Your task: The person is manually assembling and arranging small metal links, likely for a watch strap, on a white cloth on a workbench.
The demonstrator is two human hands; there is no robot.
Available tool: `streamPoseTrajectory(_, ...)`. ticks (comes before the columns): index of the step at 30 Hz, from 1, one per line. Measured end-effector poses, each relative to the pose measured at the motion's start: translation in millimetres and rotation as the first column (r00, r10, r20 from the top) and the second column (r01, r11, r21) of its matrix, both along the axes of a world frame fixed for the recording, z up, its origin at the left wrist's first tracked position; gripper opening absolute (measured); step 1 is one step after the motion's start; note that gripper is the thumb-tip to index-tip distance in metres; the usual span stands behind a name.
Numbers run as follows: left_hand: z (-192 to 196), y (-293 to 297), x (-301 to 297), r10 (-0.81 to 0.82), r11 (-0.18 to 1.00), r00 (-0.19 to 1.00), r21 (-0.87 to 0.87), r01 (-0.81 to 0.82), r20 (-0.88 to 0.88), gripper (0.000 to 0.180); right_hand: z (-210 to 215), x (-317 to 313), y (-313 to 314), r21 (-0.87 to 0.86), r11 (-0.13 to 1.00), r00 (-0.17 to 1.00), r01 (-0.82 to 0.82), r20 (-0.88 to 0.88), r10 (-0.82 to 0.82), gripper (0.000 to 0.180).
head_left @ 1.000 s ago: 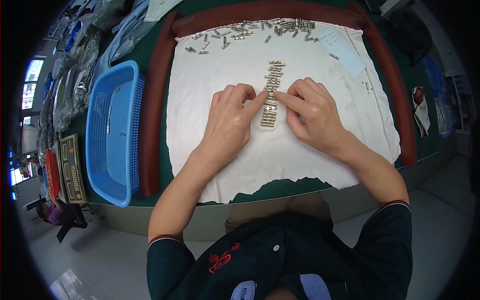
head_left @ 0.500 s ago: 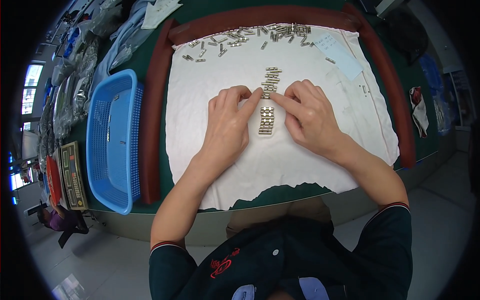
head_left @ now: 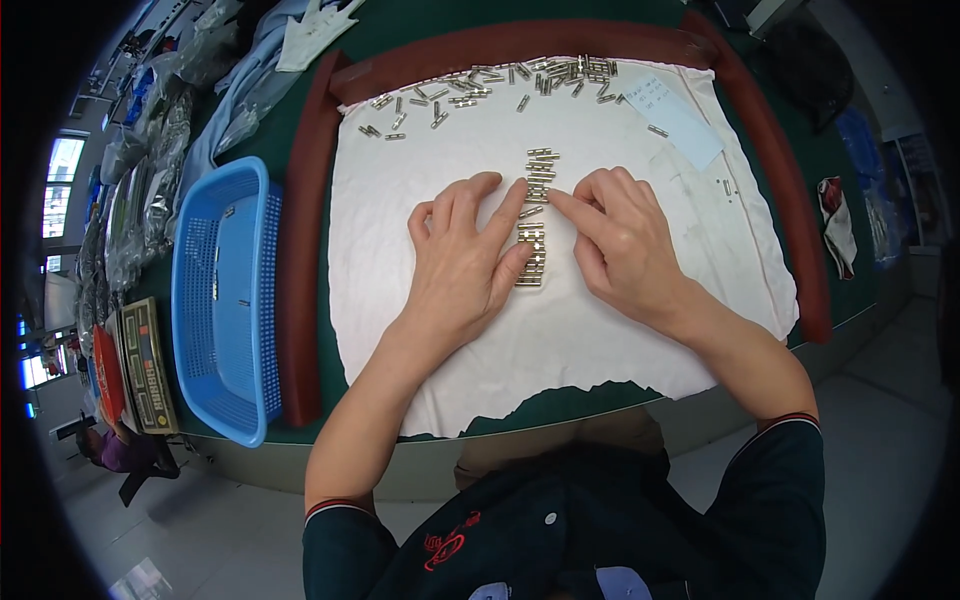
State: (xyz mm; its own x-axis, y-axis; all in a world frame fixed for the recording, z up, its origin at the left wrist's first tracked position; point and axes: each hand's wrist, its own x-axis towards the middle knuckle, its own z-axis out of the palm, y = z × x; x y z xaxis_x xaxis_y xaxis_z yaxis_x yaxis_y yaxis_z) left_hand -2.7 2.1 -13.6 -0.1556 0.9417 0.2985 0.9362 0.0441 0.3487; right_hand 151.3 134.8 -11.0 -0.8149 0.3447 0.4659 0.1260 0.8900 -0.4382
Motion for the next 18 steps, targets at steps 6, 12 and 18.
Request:
streamPoseTrajectory(6, 3, 0, -1, -0.033, 0.999, 0.999, -0.036, 0.033, -0.014, 0.046, 1, -1, 0, 0.005, 1.000, 1.000, -0.003, 0.023, 0.003, 0.043)
streamPoseTrajectory(12, 7, -2, -4, -0.028, 0.999, 0.994, 0.020, 0.026, 0.106, 0.039, 1, 0, 4, -0.021, 0.998, 0.998, -0.057, -0.027, 0.056, 0.040)
streamPoseTrajectory(18, 9, 7, -12, -0.002, 1.000, 0.978, -0.015, 0.005, 0.206, 0.039, -1, -3, 8, -0.009, 1.000, 1.000, 0.028, -0.010, -0.028, 0.042)
